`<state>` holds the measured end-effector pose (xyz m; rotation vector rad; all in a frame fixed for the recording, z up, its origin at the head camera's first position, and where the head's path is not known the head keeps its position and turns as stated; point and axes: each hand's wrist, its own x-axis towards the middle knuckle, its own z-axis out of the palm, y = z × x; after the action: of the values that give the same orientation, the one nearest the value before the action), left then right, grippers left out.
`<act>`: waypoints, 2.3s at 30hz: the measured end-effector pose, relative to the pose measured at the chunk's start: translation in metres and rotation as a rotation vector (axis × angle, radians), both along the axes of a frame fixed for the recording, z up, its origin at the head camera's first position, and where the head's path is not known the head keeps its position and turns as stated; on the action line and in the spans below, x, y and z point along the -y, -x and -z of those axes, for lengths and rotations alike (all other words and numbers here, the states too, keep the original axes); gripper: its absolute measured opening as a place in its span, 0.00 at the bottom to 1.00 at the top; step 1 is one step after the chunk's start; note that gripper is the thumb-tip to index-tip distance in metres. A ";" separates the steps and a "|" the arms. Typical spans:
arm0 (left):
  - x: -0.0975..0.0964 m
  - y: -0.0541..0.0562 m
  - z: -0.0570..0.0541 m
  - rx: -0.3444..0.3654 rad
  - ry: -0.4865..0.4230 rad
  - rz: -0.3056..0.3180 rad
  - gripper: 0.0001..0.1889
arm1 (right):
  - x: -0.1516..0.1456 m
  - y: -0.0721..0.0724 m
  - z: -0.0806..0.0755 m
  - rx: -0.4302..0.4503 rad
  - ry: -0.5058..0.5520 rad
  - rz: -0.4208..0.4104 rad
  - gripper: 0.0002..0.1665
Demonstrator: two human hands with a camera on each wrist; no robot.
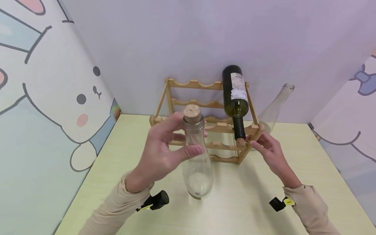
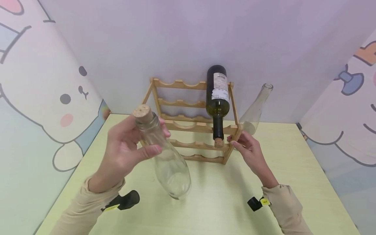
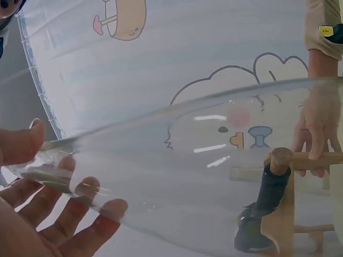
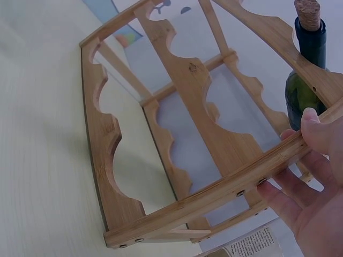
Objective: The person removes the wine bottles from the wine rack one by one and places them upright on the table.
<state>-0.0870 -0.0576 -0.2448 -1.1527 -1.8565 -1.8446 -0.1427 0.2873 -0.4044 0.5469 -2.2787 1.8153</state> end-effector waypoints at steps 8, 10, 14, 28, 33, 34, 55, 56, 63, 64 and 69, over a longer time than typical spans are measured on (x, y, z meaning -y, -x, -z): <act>-0.007 -0.006 0.013 -0.002 0.033 -0.024 0.25 | 0.002 0.000 0.001 -0.019 0.019 -0.011 0.20; -0.009 -0.006 0.016 -0.008 0.041 -0.012 0.23 | 0.002 0.000 0.001 -0.019 0.022 -0.013 0.21; -0.014 -0.006 0.024 -0.008 0.051 0.004 0.22 | 0.001 0.000 0.001 -0.016 0.020 -0.010 0.19; -0.023 -0.005 0.059 0.011 0.071 -0.039 0.23 | 0.001 0.003 0.003 -0.024 0.044 -0.021 0.21; -0.025 -0.002 0.068 0.002 0.086 -0.070 0.24 | 0.001 0.004 0.003 -0.031 0.046 -0.022 0.22; -0.026 -0.002 0.070 -0.002 0.089 -0.077 0.23 | 0.001 0.004 0.003 -0.030 0.043 -0.020 0.22; -0.031 -0.003 0.085 0.054 0.147 -0.130 0.23 | 0.000 0.002 -0.001 -0.024 -0.002 -0.017 0.22; -0.032 -0.003 0.085 0.063 0.153 -0.133 0.23 | 0.000 0.002 -0.001 -0.024 -0.004 -0.015 0.21; -0.034 -0.004 0.086 0.079 0.159 -0.135 0.24 | 0.002 -0.001 -0.003 -0.027 -0.004 0.042 0.21; -0.035 -0.004 0.086 0.080 0.159 -0.132 0.24 | 0.002 -0.001 -0.003 -0.029 -0.011 0.055 0.20; -0.034 -0.005 0.087 0.098 0.159 -0.135 0.24 | 0.002 0.000 -0.003 -0.018 -0.005 0.073 0.22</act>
<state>-0.0818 -0.0241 -0.3313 -0.9732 -2.1134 -1.7350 -0.1429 0.2851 -0.4017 0.4727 -2.2613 1.7647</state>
